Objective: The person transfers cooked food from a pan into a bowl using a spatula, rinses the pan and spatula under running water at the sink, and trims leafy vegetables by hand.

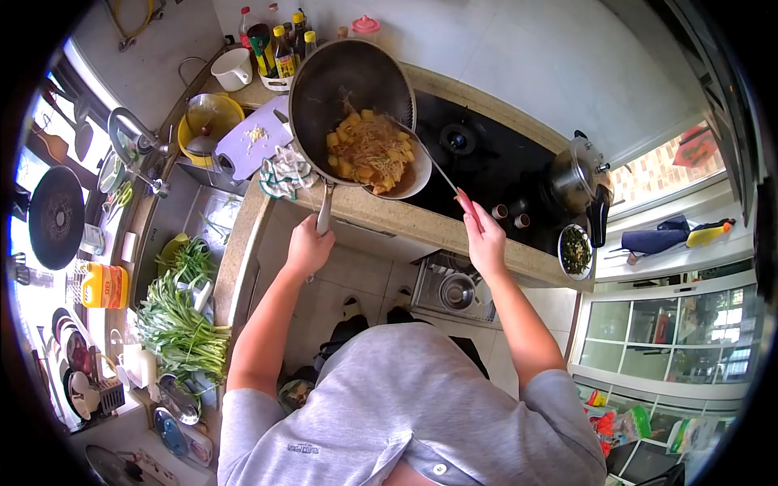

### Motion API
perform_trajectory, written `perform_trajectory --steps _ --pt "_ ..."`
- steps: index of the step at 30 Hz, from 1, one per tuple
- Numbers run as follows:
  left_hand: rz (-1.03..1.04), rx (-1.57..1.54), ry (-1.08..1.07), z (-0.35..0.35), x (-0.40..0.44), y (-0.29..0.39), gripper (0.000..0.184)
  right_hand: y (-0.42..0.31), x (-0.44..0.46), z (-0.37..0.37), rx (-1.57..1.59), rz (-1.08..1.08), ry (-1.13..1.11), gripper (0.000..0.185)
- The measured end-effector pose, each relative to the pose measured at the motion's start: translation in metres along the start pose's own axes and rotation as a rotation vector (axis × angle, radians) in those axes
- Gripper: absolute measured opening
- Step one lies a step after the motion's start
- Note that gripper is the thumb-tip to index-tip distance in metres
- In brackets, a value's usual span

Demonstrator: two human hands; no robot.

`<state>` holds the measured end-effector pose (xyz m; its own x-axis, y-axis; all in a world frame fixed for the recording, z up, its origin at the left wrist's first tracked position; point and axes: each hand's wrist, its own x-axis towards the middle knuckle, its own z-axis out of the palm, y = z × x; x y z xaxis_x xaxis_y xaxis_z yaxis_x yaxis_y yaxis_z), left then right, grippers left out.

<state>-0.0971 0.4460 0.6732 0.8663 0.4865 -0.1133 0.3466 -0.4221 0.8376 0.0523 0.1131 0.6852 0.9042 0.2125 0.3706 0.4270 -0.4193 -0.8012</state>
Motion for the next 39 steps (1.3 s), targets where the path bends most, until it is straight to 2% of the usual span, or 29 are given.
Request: perform_trajectory --steps 3,7,9,13,16,23,29,33,35,39 --pt "0.056 0.036 0.016 -0.005 -0.002 0.009 0.019 -0.017 -0.013 -0.011 -0.094 -0.067 0.014 0.032" --pt "0.063 0.045 0.015 -0.004 0.001 0.007 0.019 -0.02 -0.03 -0.02 -0.146 -0.021 0.003 0.031" --pt "0.04 0.055 0.014 -0.004 0.002 0.007 0.02 -0.021 -0.037 -0.023 -0.14 -0.103 0.018 0.03" --pt "0.063 0.066 0.025 -0.007 0.0 0.009 0.02 -0.03 -0.045 -0.035 -0.193 -0.132 -0.003 0.03" --pt "0.107 0.089 0.041 -0.009 0.002 0.004 0.019 -0.033 -0.031 -0.032 -0.145 -0.264 0.067 0.03" --pt "0.137 0.108 0.028 -0.013 0.003 0.005 0.018 -0.015 0.02 0.007 -0.187 -0.175 0.088 0.029" --pt "0.155 0.138 0.047 -0.015 0.004 0.007 0.018 -0.015 -0.008 0.008 -0.129 -0.093 0.032 0.03" --pt "0.164 0.158 0.048 -0.016 0.005 0.007 0.018 -0.013 -0.027 -0.001 -0.166 -0.123 0.038 0.03" --pt "0.137 0.15 0.038 -0.017 0.006 0.007 0.02 -0.014 -0.034 -0.004 -0.204 -0.241 0.083 0.03" --pt "0.117 0.161 0.029 -0.018 0.006 0.006 0.022 -0.03 -0.046 -0.021 -0.265 -0.192 0.04 0.031"
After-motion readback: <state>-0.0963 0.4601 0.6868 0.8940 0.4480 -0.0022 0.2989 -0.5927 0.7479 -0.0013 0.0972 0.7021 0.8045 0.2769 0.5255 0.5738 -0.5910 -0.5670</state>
